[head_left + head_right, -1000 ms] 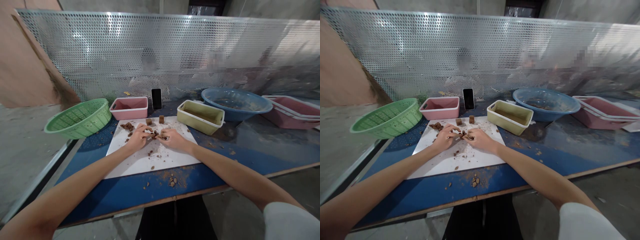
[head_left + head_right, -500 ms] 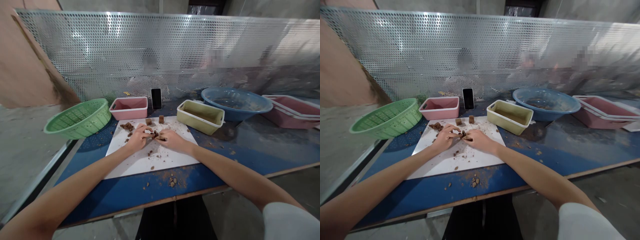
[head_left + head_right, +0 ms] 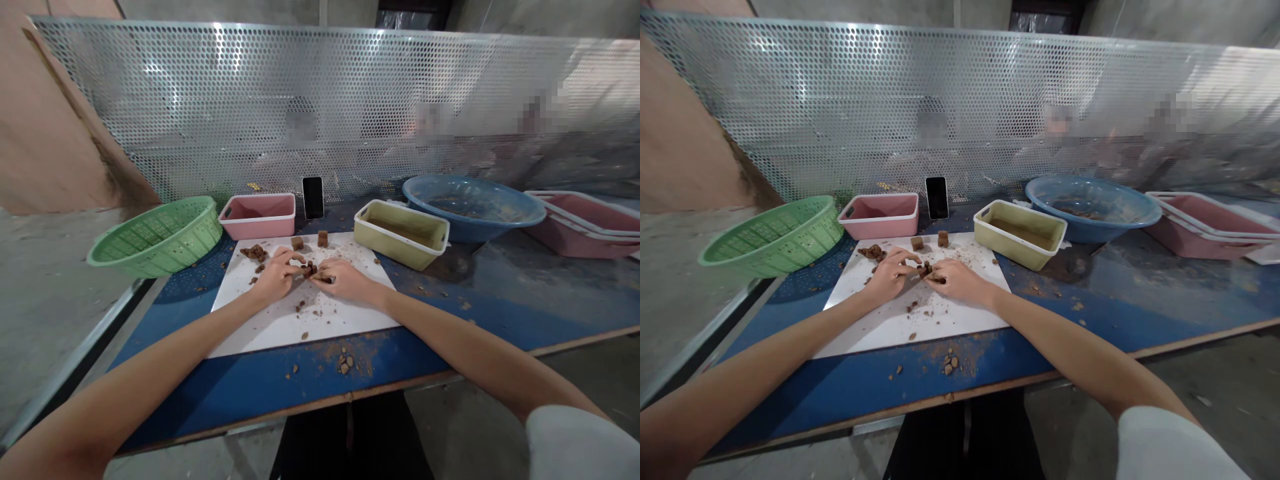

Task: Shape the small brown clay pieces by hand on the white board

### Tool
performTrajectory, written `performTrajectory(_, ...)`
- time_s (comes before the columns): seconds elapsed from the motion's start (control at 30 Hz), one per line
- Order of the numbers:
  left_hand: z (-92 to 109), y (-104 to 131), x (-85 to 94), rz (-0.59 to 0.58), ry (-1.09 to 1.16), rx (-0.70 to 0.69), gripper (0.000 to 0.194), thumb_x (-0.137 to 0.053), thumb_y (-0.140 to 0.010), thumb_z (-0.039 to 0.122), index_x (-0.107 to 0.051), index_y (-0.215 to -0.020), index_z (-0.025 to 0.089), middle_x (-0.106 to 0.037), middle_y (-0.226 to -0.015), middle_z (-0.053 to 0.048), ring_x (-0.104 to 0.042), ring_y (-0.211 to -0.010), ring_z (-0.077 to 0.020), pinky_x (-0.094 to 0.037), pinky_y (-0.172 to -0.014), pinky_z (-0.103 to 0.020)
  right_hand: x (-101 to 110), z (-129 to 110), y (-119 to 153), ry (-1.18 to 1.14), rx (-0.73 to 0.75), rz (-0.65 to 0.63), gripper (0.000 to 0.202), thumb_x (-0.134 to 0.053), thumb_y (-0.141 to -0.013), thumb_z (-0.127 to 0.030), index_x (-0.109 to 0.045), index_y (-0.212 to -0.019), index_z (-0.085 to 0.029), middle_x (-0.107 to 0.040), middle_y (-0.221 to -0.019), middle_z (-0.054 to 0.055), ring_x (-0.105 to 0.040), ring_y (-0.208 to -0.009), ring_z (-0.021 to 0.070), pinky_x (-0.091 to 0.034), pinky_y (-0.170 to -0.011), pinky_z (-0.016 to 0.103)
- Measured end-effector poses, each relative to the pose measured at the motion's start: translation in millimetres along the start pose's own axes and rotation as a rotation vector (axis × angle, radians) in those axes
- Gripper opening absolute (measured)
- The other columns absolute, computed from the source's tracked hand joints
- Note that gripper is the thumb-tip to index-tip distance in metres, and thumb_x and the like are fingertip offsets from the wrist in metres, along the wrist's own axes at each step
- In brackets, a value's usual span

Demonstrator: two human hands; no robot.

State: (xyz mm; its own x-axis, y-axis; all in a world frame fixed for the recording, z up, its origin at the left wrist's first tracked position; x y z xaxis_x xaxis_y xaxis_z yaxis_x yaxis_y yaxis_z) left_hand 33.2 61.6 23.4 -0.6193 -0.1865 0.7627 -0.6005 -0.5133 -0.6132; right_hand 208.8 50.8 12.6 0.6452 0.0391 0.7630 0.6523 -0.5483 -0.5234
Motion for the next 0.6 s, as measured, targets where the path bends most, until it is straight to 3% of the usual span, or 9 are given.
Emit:
performTrajectory(0.2,0.4,-0.3,0.7,-0.010,0.002,0.008,0.058,-0.046,-0.075,-0.014,-0.084,-0.093,0.025,-0.076,-0.114,-0.005,-0.059,-0.111,-0.0254,-0.055,-0.096,-0.045,5.2,3.6,0.3,0.024,-0.052,0.072,0.028,-0.063,-0.107,-0.028,-0.081,-0.088,-0.019,-0.077,-0.090,0.008,-0.068,-0.083,0.0205,-0.052,-0.083,0.035)
performTrajectory(0.33,1.6,-0.7,1.6,-0.006,0.004,0.006,0.061,-0.045,-0.073,-0.015,-0.084,-0.095,0.025,-0.076,-0.114,-0.004,-0.059,-0.110,-0.0252,-0.054,-0.098,-0.045,3.9,0.0,1.0,0.067,0.016,0.034,0.021,-0.065,-0.104,-0.021,-0.082,-0.091,-0.019,-0.077,-0.091,0.007,-0.069,-0.085,0.0212,-0.051,-0.087,0.037)
performTrajectory(0.5,2.1,-0.7,1.4,-0.006,0.003,0.004,0.060,-0.045,-0.070,-0.014,-0.084,-0.094,0.025,-0.076,-0.113,-0.005,-0.058,-0.109,-0.0256,-0.054,-0.097,-0.046,7.2,0.4,2.1,0.121,0.024,0.106,0.025,-0.061,-0.108,-0.025,-0.080,-0.092,-0.019,-0.075,-0.091,0.007,-0.068,-0.087,0.0210,-0.050,-0.091,0.039)
performTrajectory(0.6,2.4,-0.9,1.8,0.001,0.010,0.000,0.061,-0.045,-0.068,-0.015,-0.084,-0.094,0.025,-0.076,-0.113,-0.005,-0.058,-0.109,-0.0256,-0.054,-0.098,-0.046,2.8,1.0,1.5,0.119,0.048,0.052,0.022,-0.064,-0.105,-0.021,-0.078,-0.088,-0.020,-0.075,-0.089,0.006,-0.068,-0.085,0.0207,-0.050,-0.089,0.037)
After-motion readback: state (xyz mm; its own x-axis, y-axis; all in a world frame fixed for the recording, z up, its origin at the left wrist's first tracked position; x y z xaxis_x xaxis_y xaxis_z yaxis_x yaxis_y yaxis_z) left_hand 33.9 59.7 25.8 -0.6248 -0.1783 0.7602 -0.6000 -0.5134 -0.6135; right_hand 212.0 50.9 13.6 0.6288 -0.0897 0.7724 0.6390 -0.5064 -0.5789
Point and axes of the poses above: each hand's wrist, its own y-axis away from the middle knuckle, its own x-axis out of the back of the hand, z = x × y, the point moved 6 cm from there along -y, towards the middle knuckle
